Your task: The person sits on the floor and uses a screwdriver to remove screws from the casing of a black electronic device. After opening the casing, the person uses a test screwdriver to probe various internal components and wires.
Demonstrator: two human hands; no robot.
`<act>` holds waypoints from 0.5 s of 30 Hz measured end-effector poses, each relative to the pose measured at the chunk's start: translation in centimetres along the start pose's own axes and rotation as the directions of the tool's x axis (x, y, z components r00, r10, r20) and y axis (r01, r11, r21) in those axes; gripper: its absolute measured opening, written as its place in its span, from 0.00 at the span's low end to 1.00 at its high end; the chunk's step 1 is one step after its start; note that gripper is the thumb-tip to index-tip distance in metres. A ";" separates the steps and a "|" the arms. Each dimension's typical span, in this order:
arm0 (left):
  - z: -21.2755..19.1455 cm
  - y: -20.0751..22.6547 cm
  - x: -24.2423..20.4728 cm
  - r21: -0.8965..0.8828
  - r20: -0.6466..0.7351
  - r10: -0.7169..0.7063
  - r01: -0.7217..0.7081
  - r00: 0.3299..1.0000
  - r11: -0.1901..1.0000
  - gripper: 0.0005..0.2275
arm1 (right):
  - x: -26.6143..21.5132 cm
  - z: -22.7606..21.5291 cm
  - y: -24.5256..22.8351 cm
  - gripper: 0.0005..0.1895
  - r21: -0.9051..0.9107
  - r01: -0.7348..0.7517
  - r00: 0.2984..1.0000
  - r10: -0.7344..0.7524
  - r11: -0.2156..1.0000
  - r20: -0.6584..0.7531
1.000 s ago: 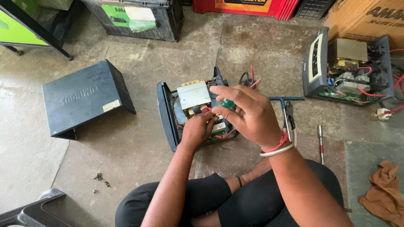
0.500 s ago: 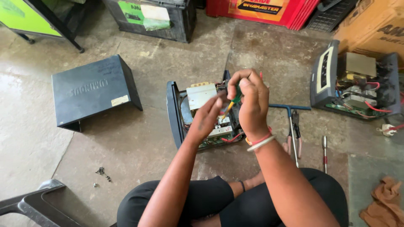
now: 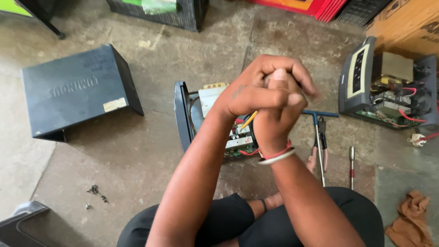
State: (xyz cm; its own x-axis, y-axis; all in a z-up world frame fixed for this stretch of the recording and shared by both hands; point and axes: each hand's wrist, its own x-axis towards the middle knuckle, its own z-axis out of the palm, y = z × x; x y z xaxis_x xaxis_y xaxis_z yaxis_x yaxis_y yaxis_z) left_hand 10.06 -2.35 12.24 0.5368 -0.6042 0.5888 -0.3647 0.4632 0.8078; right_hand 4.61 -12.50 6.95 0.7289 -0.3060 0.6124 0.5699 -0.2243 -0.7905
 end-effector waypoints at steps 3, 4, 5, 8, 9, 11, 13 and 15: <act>0.6 -0.9 -1.5 -0.115 -0.115 -0.074 0.061 0.991 0.992 0.13 | -0.3 -0.4 0.3 0.20 -0.019 -0.001 0.999 0.002 1.000 0.054; 0.9 -0.8 -1.9 -0.120 -0.166 -0.078 0.059 0.983 0.991 0.12 | -0.1 -0.4 0.4 0.22 -0.036 0.010 0.997 -0.007 0.999 0.082; 1.2 -0.7 -2.2 -0.108 -0.209 -0.079 0.057 0.975 0.992 0.12 | -0.2 -0.2 0.2 0.21 -0.024 -0.026 0.998 0.027 0.999 0.057; 1.1 -0.5 -2.0 -0.055 -0.225 -0.086 0.075 0.971 0.996 0.12 | -0.6 0.2 -0.1 0.21 0.006 -0.084 0.996 0.084 0.996 -0.001; 1.0 -0.5 -1.9 -0.050 -0.220 -0.089 0.080 0.971 0.996 0.12 | -0.7 0.2 0.0 0.21 0.002 -0.070 0.997 0.070 0.998 -0.009; 0.6 -0.4 -1.8 -0.062 -0.206 -0.101 0.090 0.973 0.994 0.11 | -1.0 0.1 0.2 0.21 -0.014 -0.058 0.998 0.058 0.998 -0.022; 0.5 -0.3 -1.5 -0.081 -0.218 -0.094 0.078 0.972 0.994 0.11 | -1.2 0.0 0.4 0.21 -0.042 -0.047 0.998 0.046 0.998 -0.038; 1.2 0.0 -1.8 -0.082 -0.302 -0.085 0.063 0.949 0.995 0.11 | -1.0 0.1 1.1 0.21 -0.061 -0.044 0.999 0.042 0.997 -0.027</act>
State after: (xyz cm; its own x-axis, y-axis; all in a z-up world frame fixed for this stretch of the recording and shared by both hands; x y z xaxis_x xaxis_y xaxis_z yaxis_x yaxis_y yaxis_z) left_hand 8.14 -2.07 11.21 0.7705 -0.4173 0.4818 -0.2664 0.4758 0.8383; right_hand 4.55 -12.32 5.48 0.7415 -0.3403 0.5782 0.5137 -0.2664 -0.8156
